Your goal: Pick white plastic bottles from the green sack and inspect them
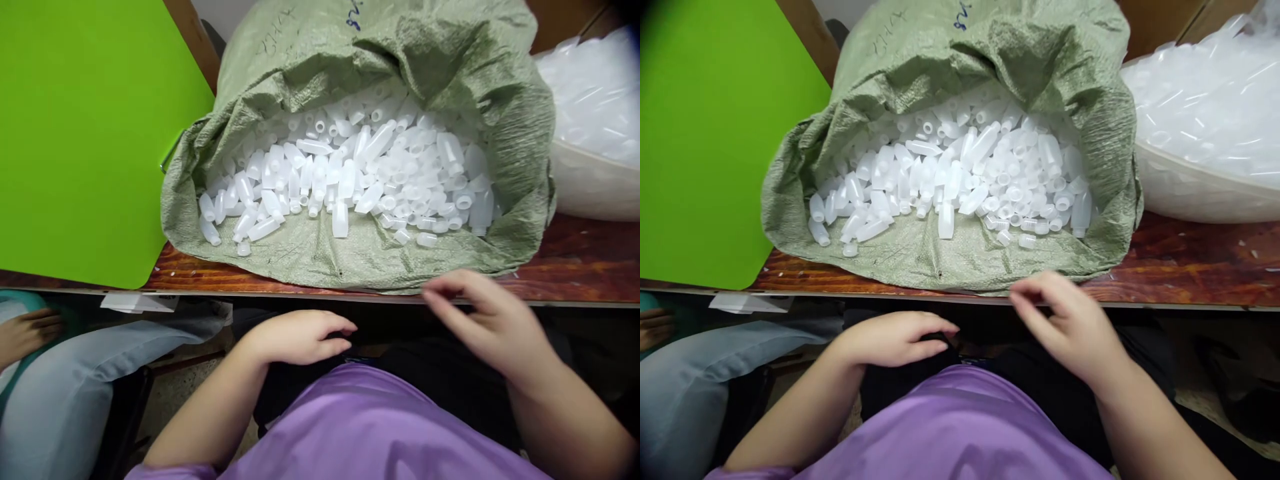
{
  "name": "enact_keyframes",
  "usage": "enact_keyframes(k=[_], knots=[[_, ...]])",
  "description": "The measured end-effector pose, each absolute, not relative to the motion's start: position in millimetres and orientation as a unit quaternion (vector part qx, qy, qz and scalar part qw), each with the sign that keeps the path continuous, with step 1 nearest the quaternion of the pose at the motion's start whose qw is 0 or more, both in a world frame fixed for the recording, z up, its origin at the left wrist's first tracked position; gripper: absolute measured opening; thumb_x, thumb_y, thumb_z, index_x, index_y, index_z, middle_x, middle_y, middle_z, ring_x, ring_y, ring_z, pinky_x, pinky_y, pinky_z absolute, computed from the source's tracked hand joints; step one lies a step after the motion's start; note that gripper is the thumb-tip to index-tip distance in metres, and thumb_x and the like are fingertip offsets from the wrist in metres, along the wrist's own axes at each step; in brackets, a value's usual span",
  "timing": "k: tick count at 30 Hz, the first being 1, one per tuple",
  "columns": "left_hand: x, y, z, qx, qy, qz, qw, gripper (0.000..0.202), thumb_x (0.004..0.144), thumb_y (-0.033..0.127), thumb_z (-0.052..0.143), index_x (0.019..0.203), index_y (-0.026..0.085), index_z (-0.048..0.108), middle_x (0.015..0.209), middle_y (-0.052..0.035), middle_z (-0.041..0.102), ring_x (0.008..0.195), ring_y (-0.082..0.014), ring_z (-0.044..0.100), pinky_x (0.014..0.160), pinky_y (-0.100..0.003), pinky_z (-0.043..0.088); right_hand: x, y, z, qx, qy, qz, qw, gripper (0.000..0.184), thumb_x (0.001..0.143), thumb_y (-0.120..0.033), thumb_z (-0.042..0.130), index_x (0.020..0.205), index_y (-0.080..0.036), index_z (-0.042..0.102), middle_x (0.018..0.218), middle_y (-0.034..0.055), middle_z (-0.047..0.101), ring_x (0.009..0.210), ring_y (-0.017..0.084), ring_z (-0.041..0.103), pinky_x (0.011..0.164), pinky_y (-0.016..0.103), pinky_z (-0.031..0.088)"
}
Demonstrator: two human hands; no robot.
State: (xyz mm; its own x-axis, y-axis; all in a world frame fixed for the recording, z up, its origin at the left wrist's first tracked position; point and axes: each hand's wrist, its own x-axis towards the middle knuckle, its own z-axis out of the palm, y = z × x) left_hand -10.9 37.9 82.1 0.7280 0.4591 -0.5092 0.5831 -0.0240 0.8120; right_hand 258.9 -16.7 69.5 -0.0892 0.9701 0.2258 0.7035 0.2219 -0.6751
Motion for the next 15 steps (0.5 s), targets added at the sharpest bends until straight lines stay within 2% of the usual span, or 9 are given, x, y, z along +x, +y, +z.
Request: enact_keyframes(k=[1,3,4,6,8,9,10,12,15], knots=[[-22.6,40.0,98.7,0.724,0.352,-0.045,0.591,0.028,0.086,0.033,0.054,0.110,0.025,0.066,0.112,-0.0045,0.067,0.103,-0.0218,0.061,0.094,-0.031,0.042,263.2,-6.5,74.7,-0.617,-0.707,0.113,0.328,0.018,0.088,-0.036,0.050,0.092,-0.023,0.061,0.085,0.0041,0.062,0.078,0.017,0.060,0.073,0.030,0.049],[-45.6,49.7,122.8,0.724,0.428,0.064,0.537,0.028,0.089,0.038,0.048,0.102,0.022,0.068,0.096,-0.0056,0.070,0.091,-0.0201,0.064,0.084,-0.029,0.048,271.4,15.9,77.3,-0.651,-0.711,-0.011,0.265,0.026,0.087,-0.038,0.050,0.102,-0.021,0.061,0.093,0.0068,0.062,0.084,0.021,0.061,0.076,0.033,0.049],[-56.7,57.0,130.0,0.724,0.495,0.134,0.462,0.030,0.090,0.039,0.046,0.100,0.021,0.067,0.092,-0.0059,0.070,0.088,-0.0204,0.064,0.083,-0.030,0.048,274.8,26.9,75.2,-0.656,-0.722,-0.040,0.216,0.030,0.086,-0.039,0.050,0.106,-0.020,0.061,0.097,0.0084,0.062,0.086,0.023,0.062,0.077,0.035,0.049],[-77.8,74.1,136.6,0.716,0.625,0.211,0.228,0.030,0.091,0.034,0.043,0.104,0.019,0.065,0.097,-0.0081,0.068,0.094,-0.0241,0.062,0.089,-0.036,0.047,279.9,45.3,66.5,-0.650,-0.746,-0.057,0.134,0.036,0.084,-0.040,0.050,0.110,-0.017,0.061,0.097,0.0105,0.062,0.085,0.026,0.062,0.076,0.037,0.050],[-96.0,90.7,137.3,0.701,0.692,0.171,0.014,0.032,0.089,0.023,0.039,0.111,0.017,0.062,0.108,-0.0122,0.063,0.103,-0.0295,0.058,0.094,-0.044,0.043,283.2,55.8,55.5,-0.646,-0.753,-0.057,0.112,0.037,0.082,-0.040,0.049,0.107,-0.016,0.062,0.093,0.0108,0.063,0.082,0.026,0.062,0.075,0.038,0.050],[-103.2,97.6,136.8,0.697,0.703,0.137,-0.047,0.035,0.087,0.018,0.038,0.114,0.016,0.061,0.112,-0.0136,0.061,0.105,-0.0310,0.056,0.095,-0.045,0.042,284.6,57.7,50.3,-0.650,-0.748,-0.057,0.124,0.039,0.082,-0.042,0.048,0.105,-0.015,0.062,0.091,0.0108,0.063,0.082,0.026,0.062,0.075,0.038,0.051],[-108.7,103.2,136.3,0.699,0.702,0.112,-0.075,0.038,0.085,0.014,0.036,0.115,0.016,0.060,0.114,-0.0141,0.059,0.107,-0.0311,0.055,0.095,-0.045,0.043,286.0,57.5,45.8,-0.657,-0.737,-0.060,0.148,0.042,0.082,-0.045,0.046,0.105,-0.014,0.062,0.090,0.0110,0.063,0.083,0.027,0.062,0.075,0.038,0.051],[-113.8,111.7,135.7,0.719,0.685,0.100,-0.061,0.041,0.083,0.011,0.035,0.114,0.017,0.060,0.114,-0.0123,0.059,0.107,-0.0275,0.056,0.095,-0.039,0.044,288.6,52.3,38.6,-0.675,-0.706,-0.072,0.200,0.050,0.083,-0.052,0.043,0.109,-0.014,0.061,0.084,0.0107,0.061,0.083,0.027,0.061,0.073,0.038,0.050],[-109.3,123.1,135.2,0.749,0.655,0.100,0.009,0.037,0.085,0.019,0.039,0.116,0.016,0.058,0.117,-0.0105,0.058,0.109,-0.0246,0.055,0.097,-0.034,0.043,288.4,40.1,32.6,-0.678,-0.681,-0.095,0.261,0.053,0.084,-0.056,0.041,0.115,-0.017,0.059,0.080,0.0096,0.059,0.081,0.027,0.061,0.071,0.038,0.049]])
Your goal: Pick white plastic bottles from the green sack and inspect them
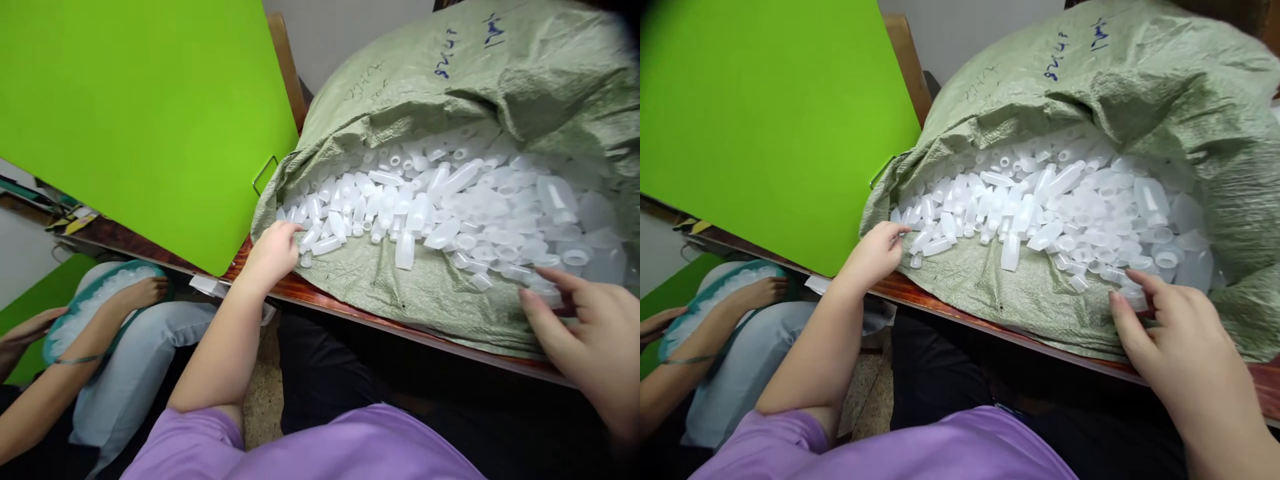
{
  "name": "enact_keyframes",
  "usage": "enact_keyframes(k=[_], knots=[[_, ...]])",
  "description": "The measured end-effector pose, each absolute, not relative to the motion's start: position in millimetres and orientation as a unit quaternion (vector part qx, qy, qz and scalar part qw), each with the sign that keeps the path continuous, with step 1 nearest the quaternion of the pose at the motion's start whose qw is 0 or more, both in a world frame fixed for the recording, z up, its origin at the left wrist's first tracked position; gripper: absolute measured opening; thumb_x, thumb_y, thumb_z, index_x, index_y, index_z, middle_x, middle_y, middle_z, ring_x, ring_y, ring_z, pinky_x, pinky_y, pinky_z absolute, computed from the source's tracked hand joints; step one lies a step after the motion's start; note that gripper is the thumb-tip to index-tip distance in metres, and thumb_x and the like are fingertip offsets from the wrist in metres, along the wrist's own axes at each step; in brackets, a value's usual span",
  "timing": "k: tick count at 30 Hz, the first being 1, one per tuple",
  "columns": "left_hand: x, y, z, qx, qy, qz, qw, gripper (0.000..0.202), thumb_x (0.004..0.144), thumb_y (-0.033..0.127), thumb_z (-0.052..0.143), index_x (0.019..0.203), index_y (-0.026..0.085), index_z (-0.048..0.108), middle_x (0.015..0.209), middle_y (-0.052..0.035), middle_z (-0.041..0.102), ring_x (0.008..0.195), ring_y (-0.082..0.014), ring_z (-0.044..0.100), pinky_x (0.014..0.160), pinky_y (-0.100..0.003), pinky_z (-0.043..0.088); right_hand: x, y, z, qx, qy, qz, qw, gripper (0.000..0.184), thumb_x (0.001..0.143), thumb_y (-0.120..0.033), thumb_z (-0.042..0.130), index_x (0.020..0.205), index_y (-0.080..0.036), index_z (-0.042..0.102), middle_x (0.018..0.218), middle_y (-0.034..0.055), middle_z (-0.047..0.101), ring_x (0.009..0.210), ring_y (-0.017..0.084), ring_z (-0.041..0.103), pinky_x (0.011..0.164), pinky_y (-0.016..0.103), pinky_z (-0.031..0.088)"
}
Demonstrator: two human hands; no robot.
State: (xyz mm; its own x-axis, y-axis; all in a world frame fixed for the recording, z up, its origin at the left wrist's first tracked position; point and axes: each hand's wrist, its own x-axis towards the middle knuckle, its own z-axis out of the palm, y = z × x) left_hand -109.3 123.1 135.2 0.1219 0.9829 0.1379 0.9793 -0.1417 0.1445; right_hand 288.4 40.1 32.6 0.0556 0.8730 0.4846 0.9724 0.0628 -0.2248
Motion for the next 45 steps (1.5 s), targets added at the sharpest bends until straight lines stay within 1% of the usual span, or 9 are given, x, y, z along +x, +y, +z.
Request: enact_keyframes(k=[5,9,16,21,27,30,32,38,45], knots=[[-86.2,150.4,127.0,0.739,0.666,-0.024,0.093,0.082,0.069,0.058,0.064,0.132,0.013,0.040,0.128,-0.0205,0.051,0.117,-0.0374,0.048,0.096,-0.043,0.041,275.7,28.9,35.1,-0.652,-0.686,-0.098,0.308,0.043,0.085,-0.055,0.044,0.107,-0.022,0.061,0.091,0.0080,0.062,0.086,0.025,0.062,0.076,0.036,0.049],[-64.3,162.9,116.2,0.706,0.701,-0.019,0.100,0.091,0.065,0.064,0.066,0.134,0.014,0.034,0.128,-0.0232,0.047,0.116,-0.0397,0.047,0.091,-0.044,0.042,269.8,27.9,43.2,-0.654,-0.689,-0.061,0.306,0.044,0.086,-0.057,0.041,0.104,-0.022,0.060,0.094,0.0076,0.063,0.086,0.024,0.062,0.075,0.036,0.050],[-40.4,158.4,110.2,0.728,0.681,0.004,0.074,0.056,0.079,0.050,0.059,0.115,0.009,0.048,0.117,-0.0215,0.050,0.111,-0.0382,0.049,0.091,-0.044,0.042,267.4,26.6,46.6,-0.658,-0.693,-0.039,0.293,0.045,0.086,-0.057,0.040,0.102,-0.022,0.062,0.092,0.0044,0.064,0.083,0.020,0.063,0.068,0.031,0.048],[-33.4,151.1,107.3,0.735,0.669,0.042,0.101,0.046,0.080,0.029,0.058,0.119,0.009,0.047,0.116,-0.0192,0.054,0.112,-0.0347,0.051,0.095,-0.043,0.042,267.1,25.5,44.6,-0.660,-0.696,-0.034,0.281,0.042,0.086,-0.055,0.043,0.104,-0.022,0.062,0.095,0.0029,0.064,0.082,0.019,0.063,0.067,0.030,0.047],[-24.5,133.9,103.2,0.731,0.651,0.133,0.156,0.071,0.077,0.016,0.056,0.141,0.008,0.025,0.131,-0.0200,0.043,0.126,-0.0323,0.041,0.105,-0.044,0.036,267.2,26.6,45.4,-0.643,-0.700,-0.068,0.303,0.039,0.086,-0.048,0.048,0.105,-0.018,0.064,0.091,0.0055,0.063,0.078,0.018,0.062,0.068,0.028,0.048],[-19.6,122.1,100.3,0.725,0.640,0.180,0.179,0.082,0.074,0.014,0.057,0.145,0.007,0.016,0.133,-0.0200,0.040,0.127,-0.0319,0.040,0.107,-0.044,0.035,267.7,27.6,46.2,-0.627,-0.690,-0.108,0.345,0.038,0.087,-0.040,0.051,0.108,-0.011,0.063,0.094,0.0113,0.064,0.086,0.020,0.062,0.082,0.030,0.049],[-15.7,113.3,96.5,0.735,0.614,0.220,0.185,0.079,0.073,0.012,0.057,0.143,0.009,0.020,0.132,-0.0185,0.041,0.124,-0.0296,0.043,0.107,-0.043,0.035,266.9,26.3,46.3,-0.629,-0.671,-0.114,0.376,0.038,0.086,-0.036,0.054,0.112,-0.010,0.062,0.097,0.0134,0.064,0.092,0.021,0.061,0.089,0.032,0.048],[-0.4,87.5,79.2,0.799,0.502,0.277,0.183,0.046,0.072,0.005,0.053,0.117,0.014,0.050,0.120,-0.0125,0.051,0.116,-0.0239,0.049,0.105,-0.039,0.039,243.4,16.9,50.9,-0.609,-0.626,0.150,0.463,0.033,0.084,-0.032,0.060,0.116,-0.026,0.059,0.107,0.0046,0.064,0.094,0.017,0.061,0.084,0.031,0.050],[6.7,74.5,64.8,0.840,0.489,0.213,0.098,0.043,0.076,0.005,0.050,0.118,0.015,0.048,0.112,-0.0110,0.059,0.103,-0.0271,0.055,0.090,-0.043,0.048,193.4,37.3,73.1,-0.487,-0.703,0.280,0.436,0.025,0.085,-0.031,0.060,0.108,-0.024,0.063,0.094,0.0037,0.063,0.083,0.013,0.060,0.074,0.026,0.053]])
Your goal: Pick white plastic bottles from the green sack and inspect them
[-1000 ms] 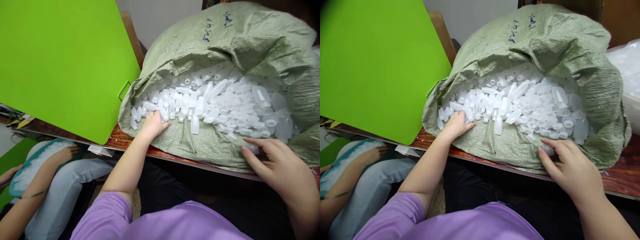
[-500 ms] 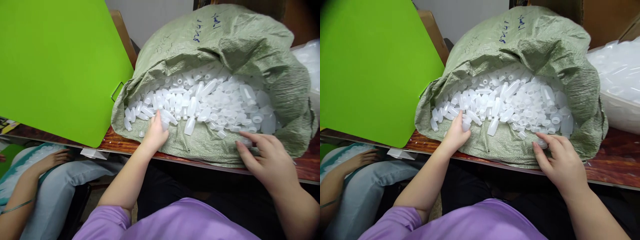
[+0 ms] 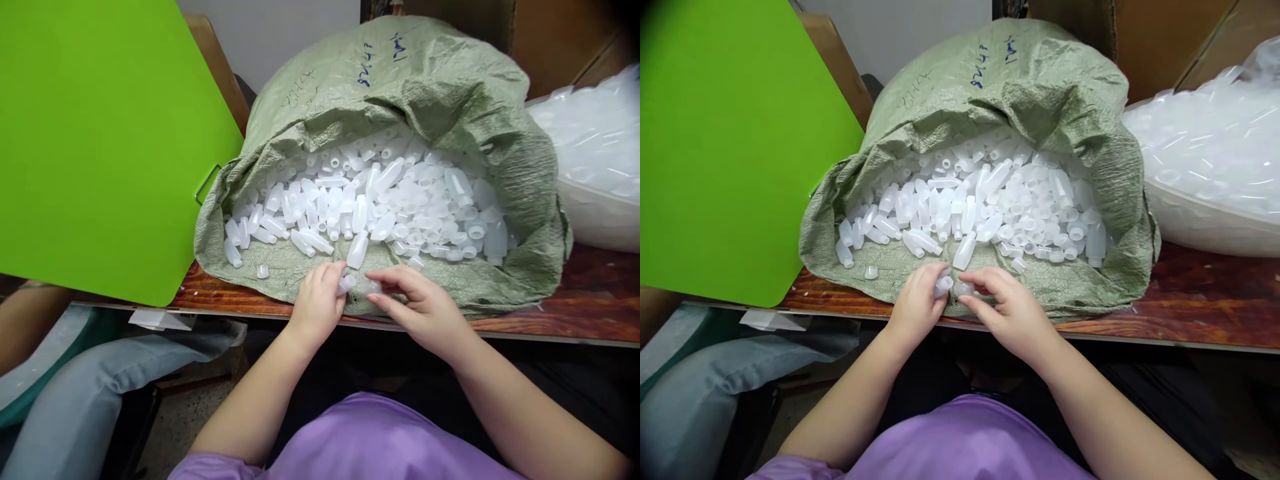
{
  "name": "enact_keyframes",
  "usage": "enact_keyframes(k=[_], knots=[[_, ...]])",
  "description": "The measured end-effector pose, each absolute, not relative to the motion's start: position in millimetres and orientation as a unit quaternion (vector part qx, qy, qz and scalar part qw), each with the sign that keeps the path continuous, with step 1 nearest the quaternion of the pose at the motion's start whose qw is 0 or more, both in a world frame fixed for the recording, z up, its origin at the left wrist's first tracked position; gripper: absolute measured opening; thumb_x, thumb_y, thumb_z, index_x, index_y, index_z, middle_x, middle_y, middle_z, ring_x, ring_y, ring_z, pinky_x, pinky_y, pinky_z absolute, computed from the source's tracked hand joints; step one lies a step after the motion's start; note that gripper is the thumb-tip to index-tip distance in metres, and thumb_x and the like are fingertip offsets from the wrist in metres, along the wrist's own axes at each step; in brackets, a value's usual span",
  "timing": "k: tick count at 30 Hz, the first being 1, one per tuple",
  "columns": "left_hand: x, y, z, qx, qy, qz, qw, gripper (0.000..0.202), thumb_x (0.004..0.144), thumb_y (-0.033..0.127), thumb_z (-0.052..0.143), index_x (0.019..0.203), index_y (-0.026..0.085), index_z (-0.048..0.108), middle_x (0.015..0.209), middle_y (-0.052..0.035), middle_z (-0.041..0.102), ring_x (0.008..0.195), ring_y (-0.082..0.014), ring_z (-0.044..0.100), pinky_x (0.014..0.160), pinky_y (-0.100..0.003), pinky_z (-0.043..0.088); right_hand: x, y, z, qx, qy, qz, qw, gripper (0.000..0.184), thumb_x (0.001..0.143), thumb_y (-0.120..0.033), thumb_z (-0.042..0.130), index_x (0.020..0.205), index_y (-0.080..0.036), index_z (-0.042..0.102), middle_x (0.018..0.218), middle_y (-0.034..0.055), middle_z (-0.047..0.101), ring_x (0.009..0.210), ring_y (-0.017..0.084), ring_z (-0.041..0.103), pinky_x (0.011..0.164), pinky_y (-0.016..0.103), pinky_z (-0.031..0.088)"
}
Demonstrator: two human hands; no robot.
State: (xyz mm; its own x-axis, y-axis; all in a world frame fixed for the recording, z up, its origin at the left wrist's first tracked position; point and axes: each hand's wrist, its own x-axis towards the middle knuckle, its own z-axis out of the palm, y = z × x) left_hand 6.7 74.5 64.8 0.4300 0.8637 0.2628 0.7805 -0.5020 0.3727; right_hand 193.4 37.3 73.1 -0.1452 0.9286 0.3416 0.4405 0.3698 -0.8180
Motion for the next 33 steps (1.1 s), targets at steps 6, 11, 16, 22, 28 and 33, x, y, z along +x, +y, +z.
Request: enact_keyframes(k=[6,11,16,22,28,33], knots=[[2.7,72.0,54.5,0.854,0.438,0.279,0.022,0.057,0.076,0.006,0.048,0.131,0.009,0.033,0.118,-0.0179,0.054,0.108,-0.0287,0.052,0.093,-0.044,0.047,189.9,53.2,75.5,-0.427,-0.772,0.254,0.397,0.023,0.086,-0.023,0.057,0.109,-0.022,0.062,0.104,0.0049,0.066,0.094,0.014,0.063,0.083,0.027,0.053],[-0.6,74.1,51.6,0.870,0.382,0.312,0.018,0.065,0.080,0.008,0.046,0.139,0.011,0.019,0.124,-0.0198,0.049,0.113,-0.0288,0.051,0.094,-0.044,0.047,200.4,54.8,85.1,-0.349,-0.867,0.131,0.331,0.027,0.089,-0.013,0.048,0.111,-0.018,0.062,0.109,0.0080,0.067,0.098,0.015,0.064,0.082,0.027,0.054],[-3.5,76.8,51.6,0.878,0.355,0.317,0.043,0.075,0.080,0.012,0.048,0.144,0.010,0.008,0.134,-0.0240,0.041,0.120,-0.0317,0.046,0.096,-0.048,0.045,200.8,55.4,96.3,-0.283,-0.924,0.034,0.254,0.032,0.093,-0.015,0.040,0.119,-0.018,0.059,0.114,0.0102,0.066,0.096,0.018,0.064,0.076,0.030,0.053],[-1.6,76.3,50.8,0.873,0.372,0.310,0.053,0.084,0.074,0.006,0.050,0.144,0.009,0.005,0.135,-0.0241,0.039,0.120,-0.0333,0.045,0.098,-0.049,0.044,189.8,58.5,94.3,-0.529,-0.816,0.176,0.151,0.057,0.094,-0.051,0.028,0.065,-0.018,0.064,0.059,0.0044,0.061,0.055,0.015,0.057,0.051,0.027,0.042],[-0.5,74.6,52.6,0.875,0.378,0.300,0.050,0.088,0.070,0.004,0.049,0.144,0.009,0.001,0.136,-0.0241,0.038,0.122,-0.0346,0.043,0.098,-0.050,0.043,194.5,46.6,89.4,-0.458,-0.833,0.150,0.272,0.038,0.091,-0.043,0.044,0.116,-0.018,0.057,0.101,0.0092,0.067,0.087,0.017,0.063,0.073,0.028,0.049],[-0.7,74.3,51.4,0.871,0.384,0.303,0.054,0.088,0.071,0.005,0.049,0.144,0.009,0.000,0.137,-0.0245,0.036,0.122,-0.0348,0.042,0.099,-0.050,0.043,190.3,44.8,88.3,-0.524,-0.804,0.167,0.223,0.040,0.091,-0.051,0.041,0.093,-0.018,0.064,0.076,0.0060,0.067,0.066,0.017,0.062,0.057,0.028,0.048]])
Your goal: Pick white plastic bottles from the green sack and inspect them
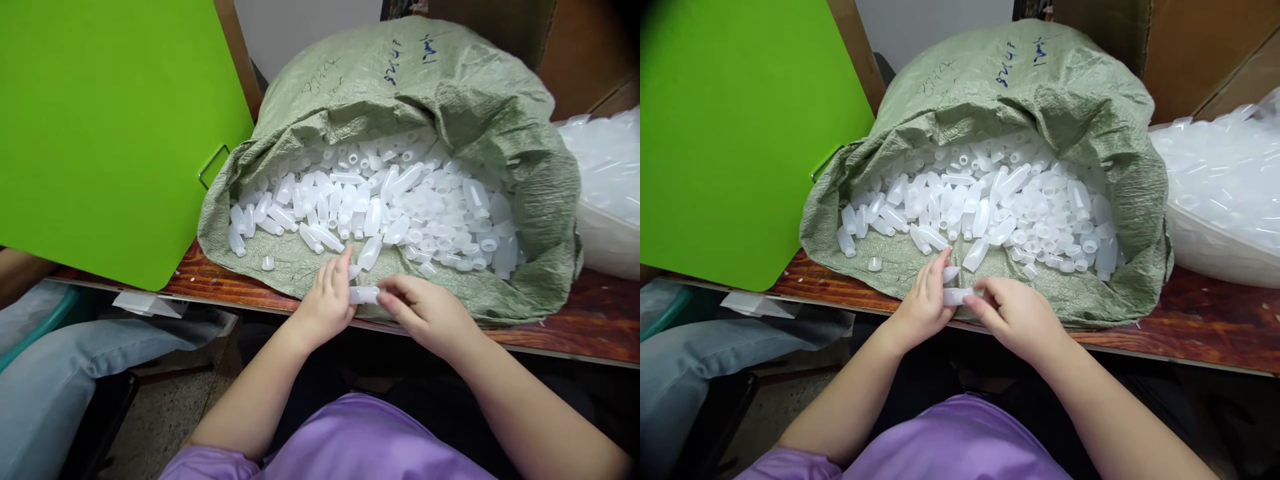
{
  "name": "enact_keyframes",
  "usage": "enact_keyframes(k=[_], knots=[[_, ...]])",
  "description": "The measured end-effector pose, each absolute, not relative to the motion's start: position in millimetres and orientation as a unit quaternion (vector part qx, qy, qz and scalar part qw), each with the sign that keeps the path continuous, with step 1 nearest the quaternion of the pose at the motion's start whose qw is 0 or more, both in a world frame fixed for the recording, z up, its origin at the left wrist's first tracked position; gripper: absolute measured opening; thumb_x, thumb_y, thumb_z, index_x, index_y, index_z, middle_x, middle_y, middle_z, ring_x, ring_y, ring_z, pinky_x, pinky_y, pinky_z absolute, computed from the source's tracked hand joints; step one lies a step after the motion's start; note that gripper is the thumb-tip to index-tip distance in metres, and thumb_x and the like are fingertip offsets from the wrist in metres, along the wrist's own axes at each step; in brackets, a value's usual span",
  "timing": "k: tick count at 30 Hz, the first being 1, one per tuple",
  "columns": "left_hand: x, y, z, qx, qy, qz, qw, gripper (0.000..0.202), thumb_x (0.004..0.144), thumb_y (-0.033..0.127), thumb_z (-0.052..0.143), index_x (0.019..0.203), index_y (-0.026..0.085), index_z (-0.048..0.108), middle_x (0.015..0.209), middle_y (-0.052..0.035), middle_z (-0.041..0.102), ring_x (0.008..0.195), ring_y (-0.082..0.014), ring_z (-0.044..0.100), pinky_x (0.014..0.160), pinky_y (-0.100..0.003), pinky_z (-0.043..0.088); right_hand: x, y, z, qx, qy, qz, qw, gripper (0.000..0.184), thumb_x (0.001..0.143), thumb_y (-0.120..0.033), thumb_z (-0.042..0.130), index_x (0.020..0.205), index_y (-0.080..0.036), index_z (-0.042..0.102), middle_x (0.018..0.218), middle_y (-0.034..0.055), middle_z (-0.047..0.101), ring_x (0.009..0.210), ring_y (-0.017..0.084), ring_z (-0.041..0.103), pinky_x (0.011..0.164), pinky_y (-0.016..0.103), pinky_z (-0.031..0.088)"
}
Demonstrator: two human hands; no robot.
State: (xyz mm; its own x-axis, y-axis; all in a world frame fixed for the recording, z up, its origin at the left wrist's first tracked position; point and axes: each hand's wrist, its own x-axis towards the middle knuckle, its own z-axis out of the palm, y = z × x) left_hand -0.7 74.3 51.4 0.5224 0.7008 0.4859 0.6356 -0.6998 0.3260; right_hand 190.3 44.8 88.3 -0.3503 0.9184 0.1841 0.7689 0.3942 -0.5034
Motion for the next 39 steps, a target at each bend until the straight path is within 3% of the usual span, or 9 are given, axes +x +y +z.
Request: enact_keyframes(k=[3,7,11,20,23,27,31,34,39], knots=[[-0.7,73.2,51.9,0.869,0.384,0.305,0.060,0.088,0.072,0.006,0.049,0.144,0.010,-0.001,0.138,-0.0238,0.035,0.121,-0.0345,0.043,0.100,-0.050,0.042,187.5,46.4,88.8,-0.463,-0.833,0.146,0.265,0.035,0.089,-0.044,0.048,0.110,-0.019,0.059,0.098,0.0089,0.067,0.086,0.018,0.064,0.073,0.030,0.051],[-0.9,71.0,53.9,0.867,0.394,0.294,0.084,0.087,0.073,0.007,0.050,0.144,0.009,0.000,0.136,-0.0239,0.036,0.122,-0.0349,0.042,0.103,-0.050,0.040,187.3,47.3,89.4,-0.521,-0.813,0.146,0.215,0.038,0.093,-0.046,0.039,0.084,-0.018,0.064,0.066,0.0037,0.062,0.059,0.016,0.060,0.053,0.028,0.048],[-1.2,70.6,53.4,0.865,0.401,0.288,0.083,0.083,0.077,0.009,0.048,0.143,0.009,-0.002,0.137,-0.0244,0.034,0.125,-0.0344,0.039,0.104,-0.050,0.039,186.1,43.8,86.7,-0.444,-0.842,0.130,0.277,0.028,0.089,-0.037,0.051,0.110,-0.020,0.057,0.102,0.0093,0.065,0.090,0.018,0.063,0.076,0.031,0.052],[2.8,72.1,50.6,0.871,0.404,0.271,0.072,0.065,0.083,0.011,0.042,0.139,0.001,0.011,0.127,-0.0259,0.044,0.120,-0.0344,0.043,0.101,-0.048,0.040,162.8,51.0,93.7,-0.585,-0.755,0.205,0.213,0.024,0.089,-0.038,0.047,0.087,-0.020,0.063,0.075,0.0034,0.066,0.068,0.017,0.062,0.059,0.028,0.047],[3.7,68.9,50.3,0.842,0.422,0.324,0.089,0.060,0.081,0.011,0.043,0.137,0.007,0.021,0.123,-0.0218,0.048,0.116,-0.0328,0.046,0.099,-0.048,0.042,165.4,53.8,96.9,-0.567,-0.757,0.250,0.209,0.028,0.088,-0.044,0.046,0.090,-0.022,0.063,0.080,0.0028,0.067,0.071,0.017,0.063,0.061,0.028,0.048],[-9.4,58.5,57.9,0.707,0.444,0.518,0.186,0.051,0.078,0.012,0.051,0.126,0.018,0.036,0.115,-0.0125,0.052,0.106,-0.0249,0.053,0.094,-0.041,0.047,159.7,64.5,104.2,-0.553,-0.713,0.274,0.332,0.037,0.092,-0.049,0.038,0.100,-0.020,0.060,0.080,0.0038,0.067,0.069,0.015,0.063,0.062,0.026,0.050],[-36.9,39.2,70.1,0.546,0.461,0.652,0.254,0.035,0.083,0.020,0.059,0.116,0.021,0.046,0.109,-0.0071,0.053,0.101,-0.0189,0.055,0.092,-0.034,0.047,113.6,93.5,117.9,-0.524,-0.802,0.210,0.195,0.024,0.090,-0.037,0.044,0.090,-0.021,0.062,0.086,0.0041,0.068,0.078,0.019,0.064,0.068,0.030,0.049],[-55.9,24.9,74.6,0.455,0.479,0.690,0.295,0.032,0.082,0.025,0.064,0.111,0.023,0.050,0.107,-0.0044,0.054,0.099,-0.0167,0.056,0.089,-0.030,0.047,62.1,115.9,120.7,-0.494,-0.854,0.148,0.070,0.027,0.091,-0.032,0.041,0.105,-0.017,0.058,0.102,0.0090,0.067,0.090,0.024,0.064,0.074,0.034,0.050],[-73.9,15.1,80.4,0.332,0.448,0.729,0.397,0.030,0.078,0.025,0.070,0.103,0.021,0.054,0.096,-0.0019,0.063,0.089,-0.0138,0.060,0.083,-0.027,0.049,3.4,128.3,109.3,-0.485,-0.864,0.127,0.038,0.037,0.088,-0.035,0.046,0.108,-0.005,0.056,0.103,0.0208,0.063,0.092,0.033,0.064,0.074,0.040,0.050]])
